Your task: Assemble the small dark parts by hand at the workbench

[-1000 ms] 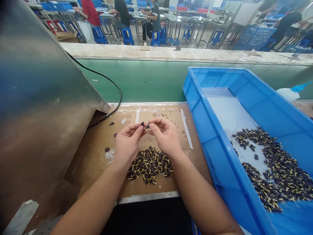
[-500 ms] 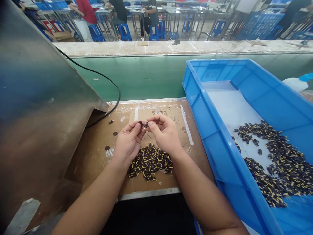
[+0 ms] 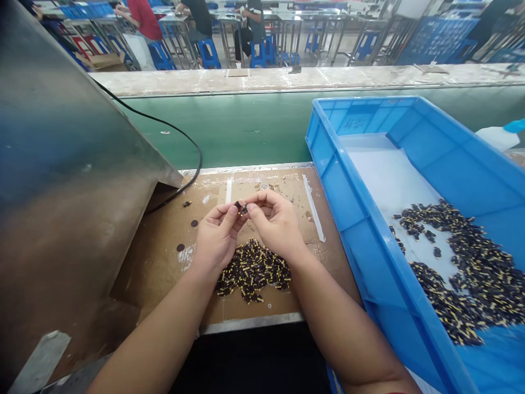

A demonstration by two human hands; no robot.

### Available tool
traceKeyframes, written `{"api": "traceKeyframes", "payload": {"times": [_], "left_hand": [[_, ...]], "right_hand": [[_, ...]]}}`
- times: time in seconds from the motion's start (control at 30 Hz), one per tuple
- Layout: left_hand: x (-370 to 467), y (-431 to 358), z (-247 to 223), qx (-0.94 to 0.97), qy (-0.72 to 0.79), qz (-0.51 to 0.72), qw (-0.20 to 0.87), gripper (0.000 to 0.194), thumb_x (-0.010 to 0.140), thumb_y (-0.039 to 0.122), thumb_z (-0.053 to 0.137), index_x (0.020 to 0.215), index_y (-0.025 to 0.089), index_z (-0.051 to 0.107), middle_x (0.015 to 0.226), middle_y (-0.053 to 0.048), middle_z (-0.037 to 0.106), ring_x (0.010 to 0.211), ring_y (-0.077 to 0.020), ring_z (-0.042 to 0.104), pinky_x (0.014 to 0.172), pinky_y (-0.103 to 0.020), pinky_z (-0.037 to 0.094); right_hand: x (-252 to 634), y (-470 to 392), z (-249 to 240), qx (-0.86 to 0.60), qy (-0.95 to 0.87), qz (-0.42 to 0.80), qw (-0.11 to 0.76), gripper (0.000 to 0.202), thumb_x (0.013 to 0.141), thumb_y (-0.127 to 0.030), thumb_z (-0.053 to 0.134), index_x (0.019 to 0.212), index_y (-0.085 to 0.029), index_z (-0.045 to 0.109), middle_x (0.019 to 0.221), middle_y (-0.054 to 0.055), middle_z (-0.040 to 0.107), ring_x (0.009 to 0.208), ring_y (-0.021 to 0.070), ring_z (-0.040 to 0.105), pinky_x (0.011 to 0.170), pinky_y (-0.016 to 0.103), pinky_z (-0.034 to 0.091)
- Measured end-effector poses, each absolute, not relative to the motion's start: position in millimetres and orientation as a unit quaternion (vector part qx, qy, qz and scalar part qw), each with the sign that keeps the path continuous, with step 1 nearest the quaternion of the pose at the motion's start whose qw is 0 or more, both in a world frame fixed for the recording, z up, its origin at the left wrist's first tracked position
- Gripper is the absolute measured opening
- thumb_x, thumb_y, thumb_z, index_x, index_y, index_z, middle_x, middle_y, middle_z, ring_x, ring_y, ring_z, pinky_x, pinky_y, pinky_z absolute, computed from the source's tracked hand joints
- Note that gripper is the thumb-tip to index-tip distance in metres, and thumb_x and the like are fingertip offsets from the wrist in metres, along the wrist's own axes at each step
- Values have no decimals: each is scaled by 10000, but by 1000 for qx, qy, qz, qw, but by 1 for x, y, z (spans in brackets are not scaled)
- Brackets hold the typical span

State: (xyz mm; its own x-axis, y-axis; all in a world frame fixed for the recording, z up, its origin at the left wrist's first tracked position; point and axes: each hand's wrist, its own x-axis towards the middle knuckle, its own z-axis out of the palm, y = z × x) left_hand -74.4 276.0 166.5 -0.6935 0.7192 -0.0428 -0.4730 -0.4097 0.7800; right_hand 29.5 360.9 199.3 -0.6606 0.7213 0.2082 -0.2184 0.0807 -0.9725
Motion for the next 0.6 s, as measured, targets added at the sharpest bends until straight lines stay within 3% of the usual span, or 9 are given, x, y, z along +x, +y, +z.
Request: {"api": "traceKeyframes", "payload": {"times": [0.37, 0.47, 0.6], "left_hand": [[-78, 275, 157, 189, 460, 810, 311, 239, 800, 301, 840, 1002, 188, 782, 1055, -99, 765, 931, -155, 728, 884, -270, 601], [-79, 274, 157, 237, 510, 787, 253, 266, 799, 277, 840, 1050, 213, 782, 1056, -86, 768, 936, -143, 726, 892, -248, 589], [-80, 269, 167, 326, 560, 752, 119, 124, 846, 256, 791, 955, 197, 786, 1045, -82, 763, 957, -174, 729, 906, -313, 600]], "right_hand": [[29, 359, 201, -187, -641, 647, 368, 139, 884, -334, 701, 930, -206, 673, 943, 43, 742, 902, 167, 721, 827, 332, 636], [29, 359, 203, -184, -619, 672, 363, 137, 879, -336, 709, 917, -210, 671, 922, 34, 733, 900, 162, 719, 830, 325, 645], [30, 360, 204, -176, -592, 713, 332, 144, 859, -335, 736, 904, -212, 676, 878, 13, 707, 873, 153, 712, 795, 312, 659]]}}
